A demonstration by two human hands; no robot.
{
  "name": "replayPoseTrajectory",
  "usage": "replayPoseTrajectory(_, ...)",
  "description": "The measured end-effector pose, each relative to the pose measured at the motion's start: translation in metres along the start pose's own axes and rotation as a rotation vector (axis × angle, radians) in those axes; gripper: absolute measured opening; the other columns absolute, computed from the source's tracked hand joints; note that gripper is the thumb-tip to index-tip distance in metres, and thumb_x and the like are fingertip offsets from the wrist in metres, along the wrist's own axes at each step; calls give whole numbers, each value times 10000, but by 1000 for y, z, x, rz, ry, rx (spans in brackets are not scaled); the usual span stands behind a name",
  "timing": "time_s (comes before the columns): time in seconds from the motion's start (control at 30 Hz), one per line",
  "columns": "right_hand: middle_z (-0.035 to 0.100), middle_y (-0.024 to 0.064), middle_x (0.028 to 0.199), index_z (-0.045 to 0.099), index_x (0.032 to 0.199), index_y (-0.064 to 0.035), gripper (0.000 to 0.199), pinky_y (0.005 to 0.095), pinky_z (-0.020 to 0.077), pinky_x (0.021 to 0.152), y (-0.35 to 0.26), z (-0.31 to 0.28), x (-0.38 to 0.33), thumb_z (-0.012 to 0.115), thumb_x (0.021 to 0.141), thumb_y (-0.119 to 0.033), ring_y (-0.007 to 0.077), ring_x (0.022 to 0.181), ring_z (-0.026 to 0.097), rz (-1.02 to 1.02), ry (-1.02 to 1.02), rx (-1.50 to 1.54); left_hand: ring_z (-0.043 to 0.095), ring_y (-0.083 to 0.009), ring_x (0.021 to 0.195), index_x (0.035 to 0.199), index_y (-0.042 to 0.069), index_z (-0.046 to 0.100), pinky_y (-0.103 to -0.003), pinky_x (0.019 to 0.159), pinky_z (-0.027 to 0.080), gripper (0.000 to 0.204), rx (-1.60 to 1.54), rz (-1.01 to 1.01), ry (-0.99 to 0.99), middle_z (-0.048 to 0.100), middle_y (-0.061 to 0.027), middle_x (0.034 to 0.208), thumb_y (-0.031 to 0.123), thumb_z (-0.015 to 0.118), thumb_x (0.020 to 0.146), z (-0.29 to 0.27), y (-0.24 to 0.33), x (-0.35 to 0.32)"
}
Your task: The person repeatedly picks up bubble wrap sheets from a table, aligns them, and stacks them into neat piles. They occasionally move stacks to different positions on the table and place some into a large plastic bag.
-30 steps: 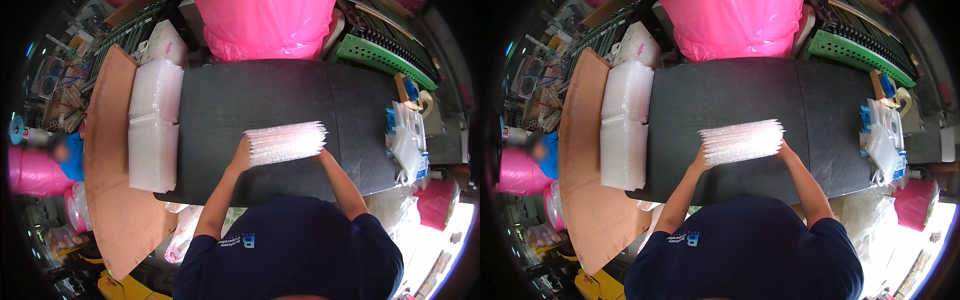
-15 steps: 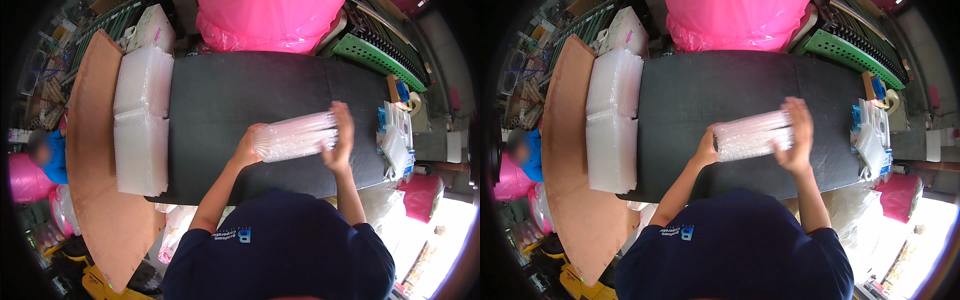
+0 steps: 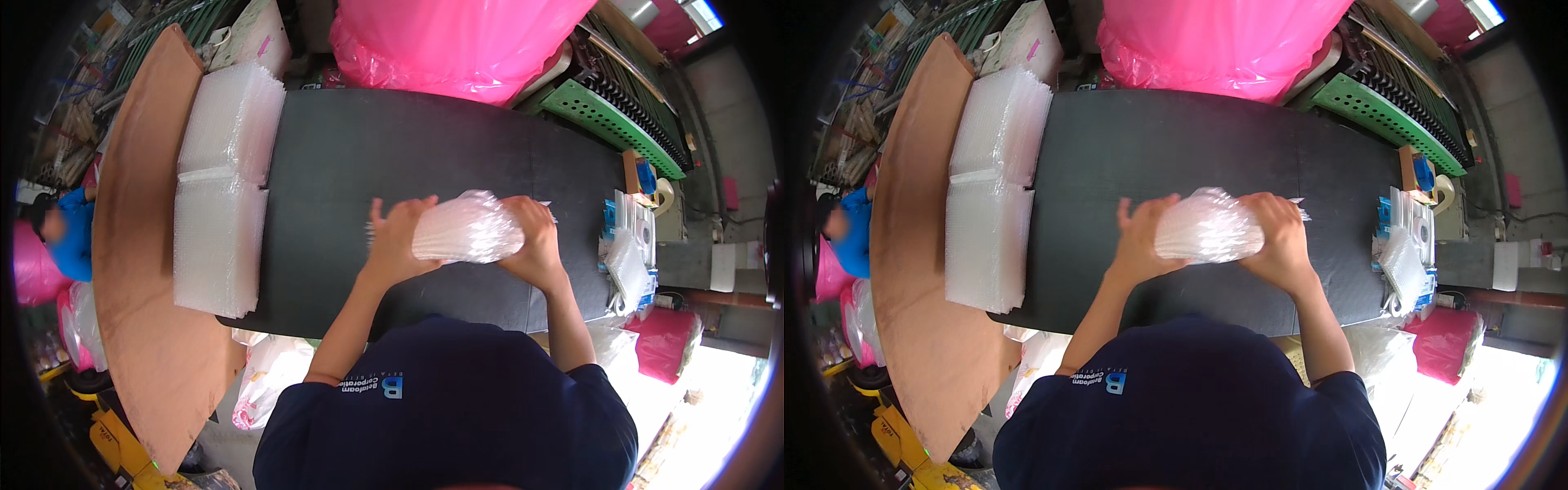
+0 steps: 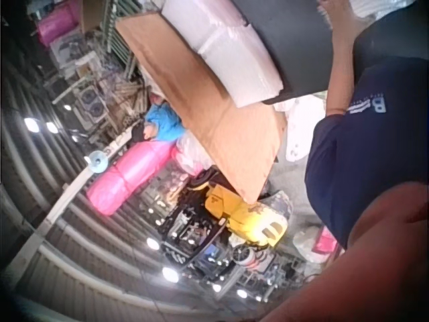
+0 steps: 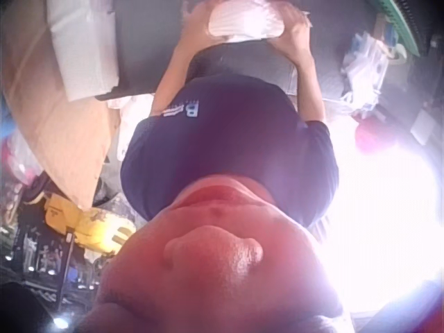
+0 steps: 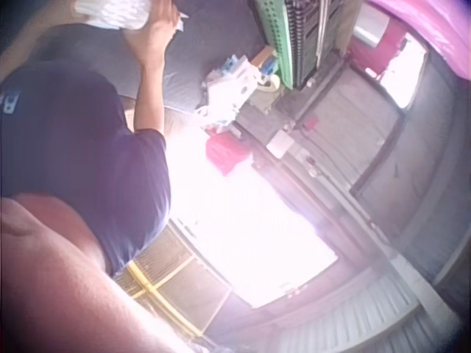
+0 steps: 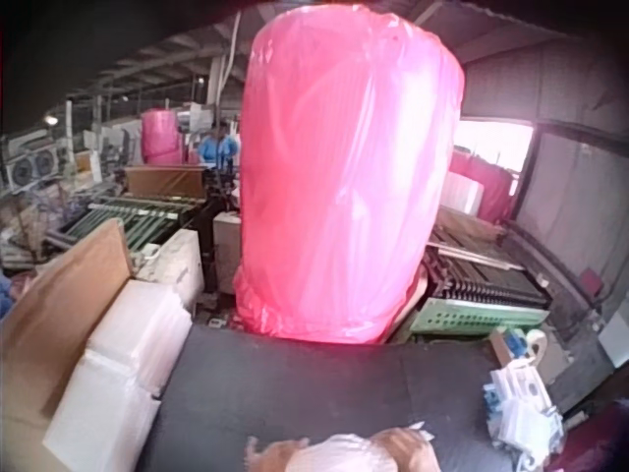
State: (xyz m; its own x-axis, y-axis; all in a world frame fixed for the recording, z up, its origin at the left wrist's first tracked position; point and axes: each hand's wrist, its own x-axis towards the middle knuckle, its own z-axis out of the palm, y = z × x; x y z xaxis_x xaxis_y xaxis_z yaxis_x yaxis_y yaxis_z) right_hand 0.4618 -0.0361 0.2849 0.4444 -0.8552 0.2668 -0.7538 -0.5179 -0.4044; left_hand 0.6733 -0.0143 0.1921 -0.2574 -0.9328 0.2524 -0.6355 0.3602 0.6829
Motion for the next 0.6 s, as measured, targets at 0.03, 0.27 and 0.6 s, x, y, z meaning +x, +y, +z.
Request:
replayPoseTrajectory(0.03, 585, 86, 888, 542, 991, -61, 590, 390, 420, 811, 2, -4, 2, 787, 463, -152, 284, 858, 576, 54, 17, 92, 378, -272, 1195, 1226, 72, 376, -579, 975, 135, 897, 132, 1, 105, 456, -132, 1227, 458, 785, 527, -21, 10, -3)
replayPoseTrajectory(0.27, 597, 15, 991, 520, 1078, -33, 654, 305, 457, 829, 104, 78, -60, 827, 501, -36, 129, 925, 553, 532, -45, 922, 104, -377, 1313, 1371, 40, -34, -502, 1053, 121, 1405, -208, -11, 547, 72, -218, 1414, 542, 817, 373, -2, -78, -77)
replayPoseTrajectory(0.6, 577, 21, 1051, 492, 1185, -61, 825, 293, 423, 894, 165, 116, -114, 861, 447, -82, 131, 977, 524, 526, -360, 731, 28, -384, 1330, 1375, 132, -156, -462, 1066, 146, 1509, -308, 77, 46, -99, -204, 1439, 440, 865, 308, 43, -123, -62)
